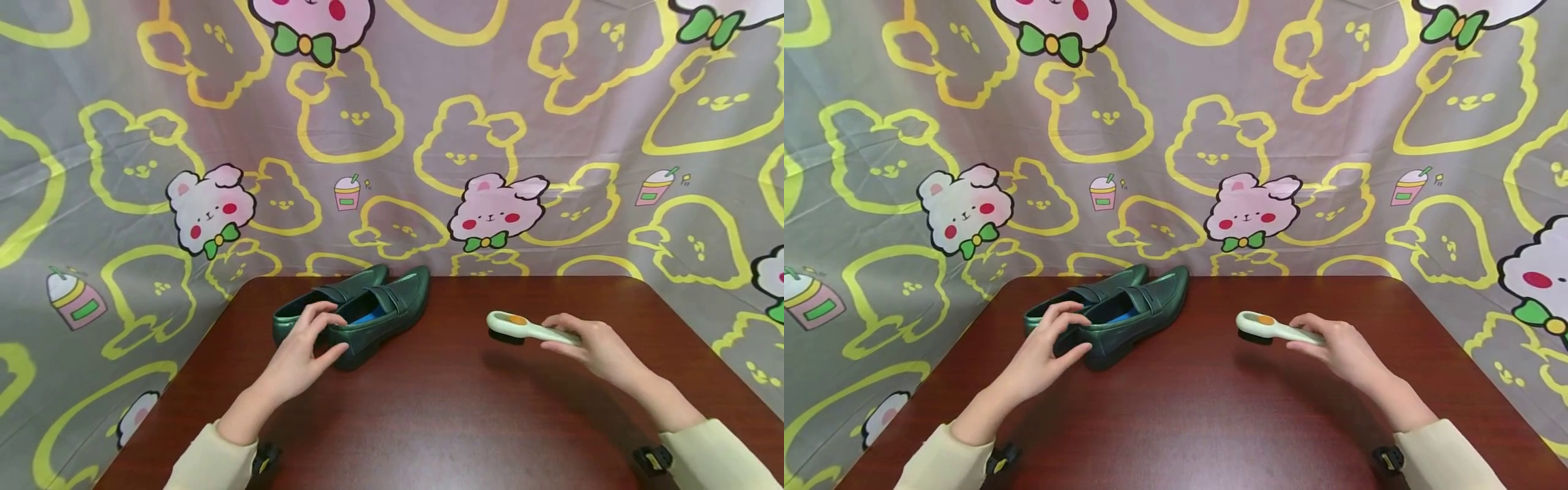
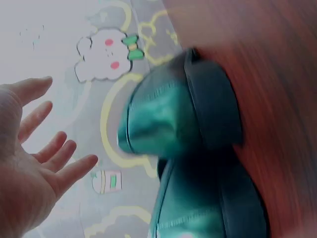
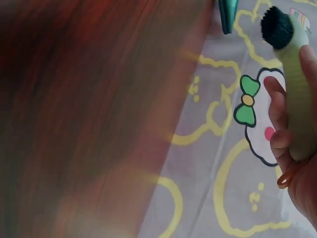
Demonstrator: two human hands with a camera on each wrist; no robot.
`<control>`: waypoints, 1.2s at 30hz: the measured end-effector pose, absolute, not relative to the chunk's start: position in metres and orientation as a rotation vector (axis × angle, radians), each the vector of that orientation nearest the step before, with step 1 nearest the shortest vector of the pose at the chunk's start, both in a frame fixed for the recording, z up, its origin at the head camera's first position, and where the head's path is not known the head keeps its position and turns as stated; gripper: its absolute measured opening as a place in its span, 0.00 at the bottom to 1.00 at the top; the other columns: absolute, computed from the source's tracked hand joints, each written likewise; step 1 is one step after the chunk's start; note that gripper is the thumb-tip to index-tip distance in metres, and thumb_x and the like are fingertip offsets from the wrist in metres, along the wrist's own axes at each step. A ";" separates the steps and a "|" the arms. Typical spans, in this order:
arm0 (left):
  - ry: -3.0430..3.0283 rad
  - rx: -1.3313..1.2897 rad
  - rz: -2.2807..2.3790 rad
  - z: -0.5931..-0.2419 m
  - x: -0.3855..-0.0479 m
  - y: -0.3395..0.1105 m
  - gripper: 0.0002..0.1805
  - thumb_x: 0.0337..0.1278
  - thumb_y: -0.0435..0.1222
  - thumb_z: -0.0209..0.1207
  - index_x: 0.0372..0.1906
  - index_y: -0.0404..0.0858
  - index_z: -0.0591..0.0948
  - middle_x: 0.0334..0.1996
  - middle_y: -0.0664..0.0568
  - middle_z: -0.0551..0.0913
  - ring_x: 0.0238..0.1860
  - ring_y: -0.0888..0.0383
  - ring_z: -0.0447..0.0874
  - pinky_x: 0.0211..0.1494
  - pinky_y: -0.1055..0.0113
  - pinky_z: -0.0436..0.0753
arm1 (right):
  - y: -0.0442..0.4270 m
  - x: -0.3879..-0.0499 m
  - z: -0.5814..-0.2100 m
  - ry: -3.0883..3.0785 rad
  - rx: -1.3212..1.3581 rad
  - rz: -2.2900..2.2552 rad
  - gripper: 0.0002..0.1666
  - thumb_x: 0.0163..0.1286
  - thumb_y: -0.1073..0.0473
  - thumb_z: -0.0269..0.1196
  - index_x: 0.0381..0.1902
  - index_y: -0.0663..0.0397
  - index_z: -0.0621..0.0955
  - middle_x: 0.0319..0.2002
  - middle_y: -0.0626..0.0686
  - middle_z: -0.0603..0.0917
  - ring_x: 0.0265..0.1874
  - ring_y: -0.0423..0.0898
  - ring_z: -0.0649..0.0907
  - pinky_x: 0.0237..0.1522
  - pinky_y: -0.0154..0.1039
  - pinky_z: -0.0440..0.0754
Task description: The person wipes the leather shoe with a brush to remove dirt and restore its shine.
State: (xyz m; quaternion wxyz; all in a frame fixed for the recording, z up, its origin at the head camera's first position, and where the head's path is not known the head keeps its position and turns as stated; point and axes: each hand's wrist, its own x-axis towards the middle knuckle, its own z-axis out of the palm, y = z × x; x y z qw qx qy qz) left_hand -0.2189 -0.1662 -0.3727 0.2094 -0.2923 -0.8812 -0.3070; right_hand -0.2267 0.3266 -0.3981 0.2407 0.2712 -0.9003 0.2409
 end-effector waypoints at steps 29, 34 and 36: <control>-2.663 -0.705 -0.837 -0.403 -0.195 -0.186 0.31 0.53 0.41 0.70 0.61 0.48 0.70 0.63 0.53 0.67 0.62 0.52 0.68 0.58 0.50 0.74 | 0.298 -0.292 -0.427 -2.832 0.951 1.036 0.06 0.70 0.59 0.62 0.41 0.53 0.83 0.34 0.44 0.82 0.31 0.39 0.76 0.34 0.36 0.74; -2.662 -0.697 -0.845 -0.404 -0.195 -0.188 0.32 0.52 0.40 0.71 0.62 0.48 0.69 0.63 0.52 0.66 0.63 0.52 0.68 0.58 0.50 0.74 | 0.289 -0.303 -0.432 -2.847 1.002 1.046 0.06 0.68 0.59 0.64 0.40 0.55 0.84 0.32 0.43 0.83 0.30 0.38 0.77 0.33 0.36 0.75; -2.663 -0.699 -0.847 -0.404 -0.195 -0.188 0.32 0.52 0.40 0.71 0.62 0.47 0.70 0.63 0.52 0.67 0.63 0.51 0.68 0.58 0.49 0.74 | 0.287 -0.307 -0.434 -2.850 1.001 1.040 0.06 0.67 0.59 0.65 0.40 0.55 0.84 0.32 0.43 0.84 0.29 0.37 0.78 0.33 0.36 0.75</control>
